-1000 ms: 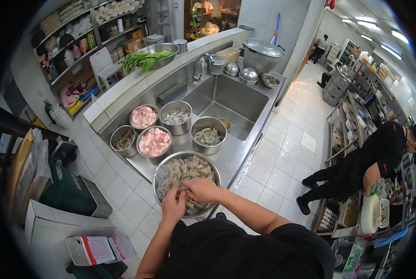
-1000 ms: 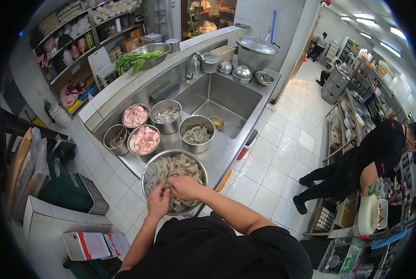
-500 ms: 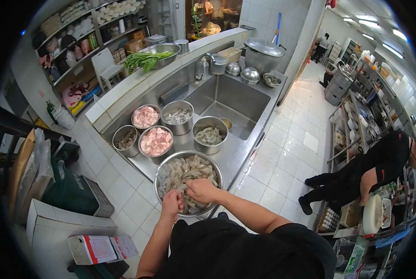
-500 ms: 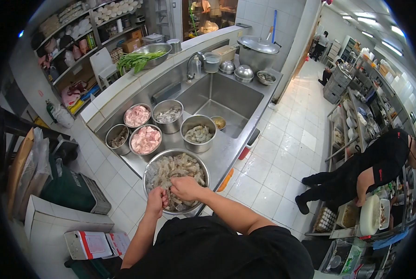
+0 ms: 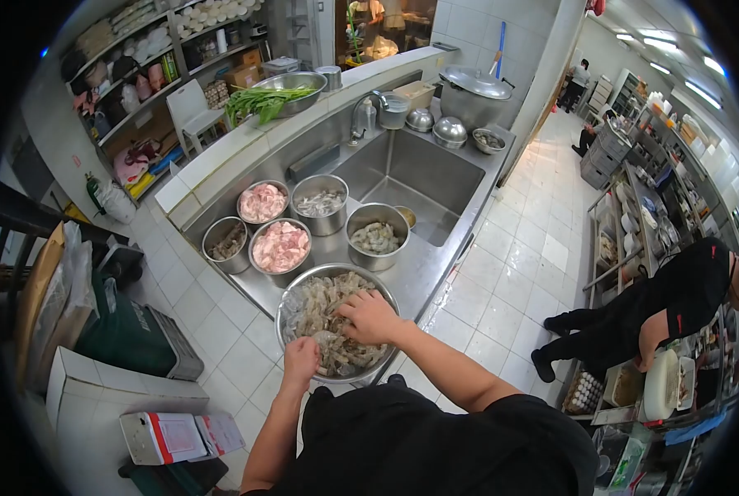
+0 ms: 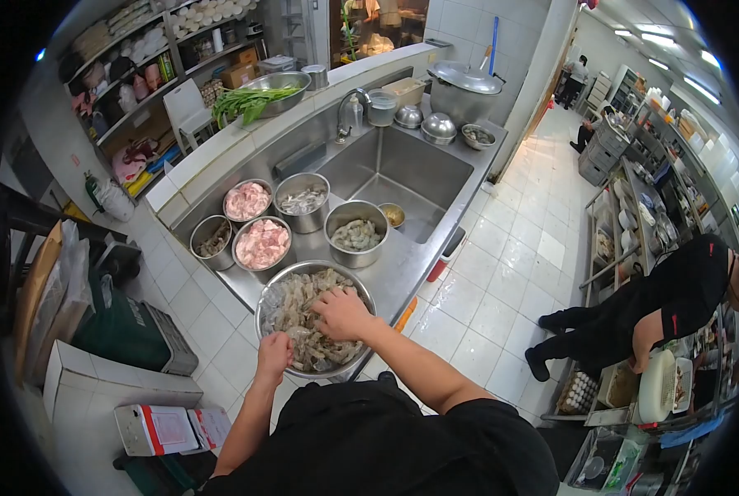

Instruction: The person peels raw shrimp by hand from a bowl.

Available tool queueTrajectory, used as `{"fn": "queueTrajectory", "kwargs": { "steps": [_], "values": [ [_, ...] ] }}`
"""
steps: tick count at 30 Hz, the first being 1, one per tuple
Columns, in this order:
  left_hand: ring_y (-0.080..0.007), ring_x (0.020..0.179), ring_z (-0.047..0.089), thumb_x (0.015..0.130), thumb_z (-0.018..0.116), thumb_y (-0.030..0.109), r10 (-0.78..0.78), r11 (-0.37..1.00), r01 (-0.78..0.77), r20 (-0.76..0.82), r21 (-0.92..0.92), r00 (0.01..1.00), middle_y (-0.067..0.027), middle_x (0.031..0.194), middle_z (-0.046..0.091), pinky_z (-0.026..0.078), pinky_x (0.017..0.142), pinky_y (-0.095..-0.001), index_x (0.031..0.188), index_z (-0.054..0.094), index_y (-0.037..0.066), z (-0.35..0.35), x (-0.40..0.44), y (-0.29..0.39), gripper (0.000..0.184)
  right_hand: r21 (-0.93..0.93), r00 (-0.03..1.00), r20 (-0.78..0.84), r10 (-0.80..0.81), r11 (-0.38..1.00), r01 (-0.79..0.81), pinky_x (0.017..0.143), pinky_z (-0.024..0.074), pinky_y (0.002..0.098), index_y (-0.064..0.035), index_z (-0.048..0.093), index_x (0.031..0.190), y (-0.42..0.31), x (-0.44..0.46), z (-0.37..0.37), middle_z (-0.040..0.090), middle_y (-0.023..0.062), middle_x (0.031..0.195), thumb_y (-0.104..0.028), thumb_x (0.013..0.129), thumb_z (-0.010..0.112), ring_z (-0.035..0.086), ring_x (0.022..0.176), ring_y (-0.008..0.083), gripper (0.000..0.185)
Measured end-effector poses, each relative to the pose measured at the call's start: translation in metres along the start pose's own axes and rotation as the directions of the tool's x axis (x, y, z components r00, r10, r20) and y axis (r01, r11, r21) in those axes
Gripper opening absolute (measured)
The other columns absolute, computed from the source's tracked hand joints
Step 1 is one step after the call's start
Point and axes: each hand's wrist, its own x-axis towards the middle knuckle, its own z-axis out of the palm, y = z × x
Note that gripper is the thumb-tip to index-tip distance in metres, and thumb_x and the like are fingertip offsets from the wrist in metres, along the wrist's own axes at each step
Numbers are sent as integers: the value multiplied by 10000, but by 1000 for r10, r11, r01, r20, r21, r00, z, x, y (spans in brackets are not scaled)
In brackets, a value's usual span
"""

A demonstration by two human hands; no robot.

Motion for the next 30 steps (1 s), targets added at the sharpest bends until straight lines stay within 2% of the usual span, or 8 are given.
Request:
{"fn": "queueTrajectory", "kwargs": {
  "steps": [1,4,7,13,16,19,25,30],
  "values": [
    [-90,480,424,932,506,161,12,999,-12,-11,35,1000,-5,566,476,331,441,-257,668,538,74,1,-1,1,280,-48,989,-122,-82,996,76,843,512,473,-105,704,1048,-5,-1,-4,687,116,876,-285,865,633,644,970,346,267],
    [-103,490,465,924,512,139,159,974,-153,-20,169,987,-2,569,511,357,456,-277,665,563,50,0,14,-20,279,277,999,26,-19,961,11,838,534,469,-140,703,1174,-20,-1,7,716,112,929,-301,847,661,673,950,346,367],
    [-236,501,557,873,579,161,402,851,-374,3,367,916,-152,596,578,424,511,-412,708,601,-32,6,14,-24,255,153,958,271,88,979,-133,777,552,488,-129,721,1124,-33,2,5,722,146,871,-301,847,653,699,858,362,333],
    [-426,596,600,844,606,195,509,657,-450,85,605,857,-239,638,571,448,545,-467,702,596,-14,11,-5,4,254,237,965,239,107,957,-164,704,549,508,-95,763,983,-31,-1,5,678,200,722,-283,824,633,679,715,401,278],
    [-432,602,599,843,610,193,536,626,-482,110,613,837,-234,635,568,446,544,-475,692,587,-8,12,-5,9,252,327,968,233,93,930,-168,696,546,507,-85,767,977,-23,-1,14,685,225,759,-251,803,624,666,705,421,279],
    [-425,594,600,842,613,185,562,595,-511,133,620,816,-234,630,563,442,540,-473,692,589,-5,11,-2,8,244,450,971,212,111,871,-198,688,562,469,-33,761,958,-17,-1,17,683,217,719,-224,776,625,692,662,362,297],
    [-351,526,565,850,611,150,544,656,-513,125,553,830,-206,602,541,424,520,-434,706,577,-11,11,-1,7,219,652,783,537,314,434,-622,522,497,282,44,734,947,-21,0,1,653,56,642,-67,819,643,620,534,105,193],
    [-210,510,505,871,598,116,554,741,-531,72,411,829,-156,573,499,401,509,-379,720,568,-19,7,8,-1,205,719,741,593,315,208,-663,476,476,259,42,705,996,-9,-6,17,643,33,679,-18,852,630,615,532,94,173]
  ]
}}
